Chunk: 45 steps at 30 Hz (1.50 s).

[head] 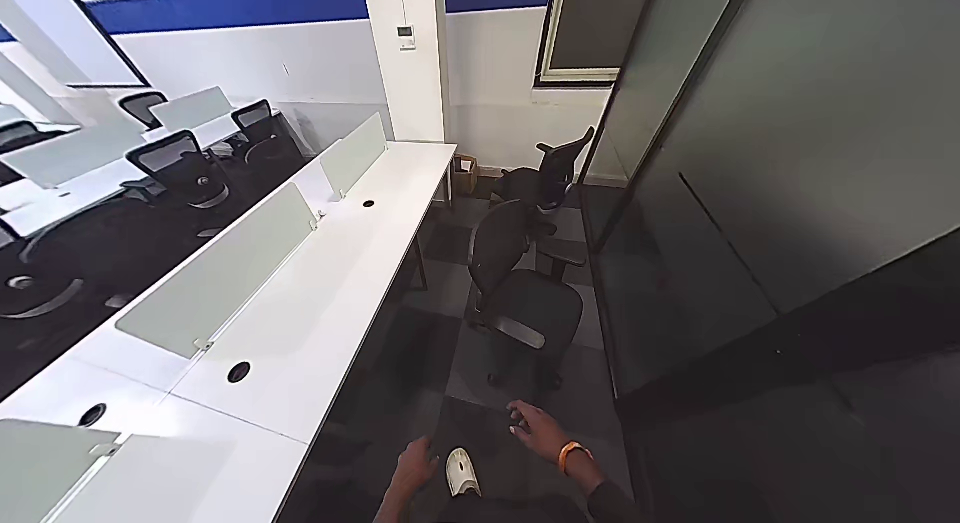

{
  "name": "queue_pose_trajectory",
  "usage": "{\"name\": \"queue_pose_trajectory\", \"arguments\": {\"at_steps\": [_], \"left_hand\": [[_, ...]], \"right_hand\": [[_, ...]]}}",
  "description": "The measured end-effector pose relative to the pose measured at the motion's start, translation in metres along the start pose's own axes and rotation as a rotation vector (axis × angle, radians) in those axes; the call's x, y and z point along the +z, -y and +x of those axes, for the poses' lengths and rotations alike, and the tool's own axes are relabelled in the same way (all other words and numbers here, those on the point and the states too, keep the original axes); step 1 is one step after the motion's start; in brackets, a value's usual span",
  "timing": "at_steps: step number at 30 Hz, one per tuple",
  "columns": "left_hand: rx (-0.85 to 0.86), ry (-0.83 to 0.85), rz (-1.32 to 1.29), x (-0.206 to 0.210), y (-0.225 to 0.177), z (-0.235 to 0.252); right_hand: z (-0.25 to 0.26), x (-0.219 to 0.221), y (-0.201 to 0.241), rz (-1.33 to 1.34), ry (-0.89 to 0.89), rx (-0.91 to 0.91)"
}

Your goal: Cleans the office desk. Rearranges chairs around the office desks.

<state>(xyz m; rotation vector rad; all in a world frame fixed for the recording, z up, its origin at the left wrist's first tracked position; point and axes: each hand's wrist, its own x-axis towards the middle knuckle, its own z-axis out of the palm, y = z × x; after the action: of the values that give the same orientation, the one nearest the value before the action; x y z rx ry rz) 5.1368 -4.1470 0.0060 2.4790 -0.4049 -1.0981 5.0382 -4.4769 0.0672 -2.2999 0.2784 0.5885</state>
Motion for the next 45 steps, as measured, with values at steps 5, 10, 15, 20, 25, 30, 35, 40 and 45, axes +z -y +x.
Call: {"name": "queue_pose_trajectory", "arguments": {"at_steps": [5,10,15,20,25,30,35,40,45], "left_hand": [[0.098,-0.004,-0.04,-0.06,-0.036,0.039],[0.005,-0.023,-0.154,-0.069,-0.035,0.055],[-0.19,-0.029,-0.251,-0.042,-0.008,0.035],[-0.452,-0.149,-0.412,0.0,-0.009,0.018],[-0.497,-0.136,-0.499,0.018,-0.06,0.021],[-0.535,-0.139,-0.599,0.018,-0.111,0.021],[-0.569,-0.231,-0.622,0.053,-0.114,0.009],[-0.568,-0.276,-0.635,0.084,-0.117,-0.012],[-0.532,-0.335,-0.657,0.113,-0.106,-0.033]], "right_hand": [[0.065,-0.046,0.027,-0.015,-0.024,-0.002],[0.151,-0.103,0.049,-0.089,-0.071,-0.028],[0.25,-0.167,0.085,-0.036,-0.245,-0.075],[0.375,-0.241,0.102,0.057,-0.416,0.058],[0.467,-0.26,0.101,0.164,-0.385,0.297],[0.472,-0.241,0.1,0.147,-0.455,0.314],[0.463,-0.246,0.1,0.148,-0.413,0.308],[0.443,-0.23,0.095,0.143,-0.395,0.275],[0.386,-0.196,0.074,0.07,-0.318,0.17]]}}
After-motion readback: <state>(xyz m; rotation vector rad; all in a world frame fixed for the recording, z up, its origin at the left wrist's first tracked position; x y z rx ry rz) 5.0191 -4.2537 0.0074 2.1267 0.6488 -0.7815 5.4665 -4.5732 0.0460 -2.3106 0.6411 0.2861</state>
